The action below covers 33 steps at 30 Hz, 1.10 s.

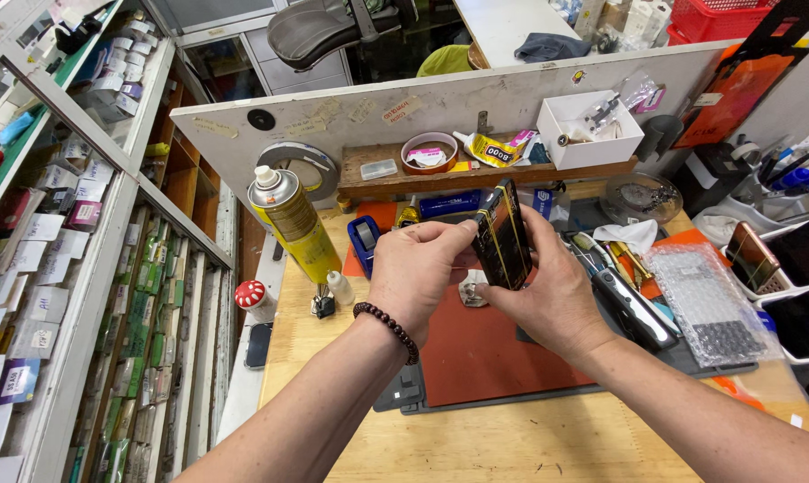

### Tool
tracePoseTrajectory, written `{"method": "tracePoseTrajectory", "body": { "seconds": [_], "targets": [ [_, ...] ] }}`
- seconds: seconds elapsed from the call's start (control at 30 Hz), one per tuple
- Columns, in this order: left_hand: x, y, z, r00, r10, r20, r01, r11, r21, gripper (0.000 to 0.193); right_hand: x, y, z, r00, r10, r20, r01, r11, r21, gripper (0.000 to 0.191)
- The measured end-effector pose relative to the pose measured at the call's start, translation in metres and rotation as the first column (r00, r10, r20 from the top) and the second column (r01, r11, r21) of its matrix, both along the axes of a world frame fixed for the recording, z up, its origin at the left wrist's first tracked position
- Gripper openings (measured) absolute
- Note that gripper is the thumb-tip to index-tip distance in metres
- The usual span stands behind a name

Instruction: The person uses a screwdriver to remove screws from a phone back cover, then wipes the phone body with a cloth. The person handles the phone chassis, back cover, and internal components on a workbench.

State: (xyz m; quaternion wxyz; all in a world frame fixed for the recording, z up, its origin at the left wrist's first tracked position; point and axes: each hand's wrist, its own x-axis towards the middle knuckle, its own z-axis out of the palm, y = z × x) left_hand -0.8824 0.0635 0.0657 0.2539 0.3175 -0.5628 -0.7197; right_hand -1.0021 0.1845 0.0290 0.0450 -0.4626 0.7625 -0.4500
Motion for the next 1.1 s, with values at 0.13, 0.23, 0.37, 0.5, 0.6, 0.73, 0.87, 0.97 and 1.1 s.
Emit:
{"method": "tracePoseTrajectory", "body": {
  "seconds": [0.13,0.23,0.37,0.5,0.6,0.73,0.87,0.97,1.1],
  "targets": [
    [-0.002,-0.008,-0.002,0.998,-0.037,0.044,0.037,0.999,-0.003,0.03,0.001,-0.002,0.002,0.987,0.012,0.163,-0.028,0.995,0.093,0.099],
    [-0.004,-0.011,-0.003,0.998,-0.055,0.037,0.054,0.998,0.015,0.033,0.0,-0.003,0.0,0.951,0.036,0.307,-0.085,0.986,0.146,0.101],
    [-0.005,-0.006,-0.008,0.995,-0.063,0.071,0.064,0.998,-0.013,0.035,-0.002,-0.003,-0.007,0.891,0.086,0.446,-0.156,0.98,0.123,0.1],
    [-0.005,-0.004,-0.009,0.993,-0.075,0.086,0.085,0.989,-0.12,0.036,-0.011,-0.001,-0.01,0.703,0.237,0.67,-0.339,0.941,0.023,0.093],
    [-0.001,-0.006,-0.004,0.995,-0.077,0.066,0.096,0.918,-0.385,0.038,-0.019,-0.001,-0.009,0.42,0.315,0.851,-0.473,0.876,-0.09,0.07],
    [0.008,-0.003,0.005,0.985,-0.035,0.171,0.121,0.842,-0.526,0.041,-0.025,0.003,-0.005,0.135,0.244,0.96,-0.51,0.848,-0.144,0.07],
    [0.018,-0.003,0.01,0.981,0.073,0.182,0.065,0.754,-0.653,0.043,-0.022,0.009,0.0,-0.092,0.275,0.957,-0.51,0.812,-0.283,0.072],
    [0.025,-0.008,0.009,0.984,0.095,0.15,0.057,0.63,-0.774,0.04,-0.019,0.009,0.001,-0.195,0.302,0.933,-0.489,0.795,-0.359,0.073],
    [0.027,-0.014,0.004,0.992,0.085,0.096,0.044,0.478,-0.877,0.039,-0.016,0.005,0.001,-0.185,0.255,0.949,-0.48,0.819,-0.314,0.078]
  ]
}}
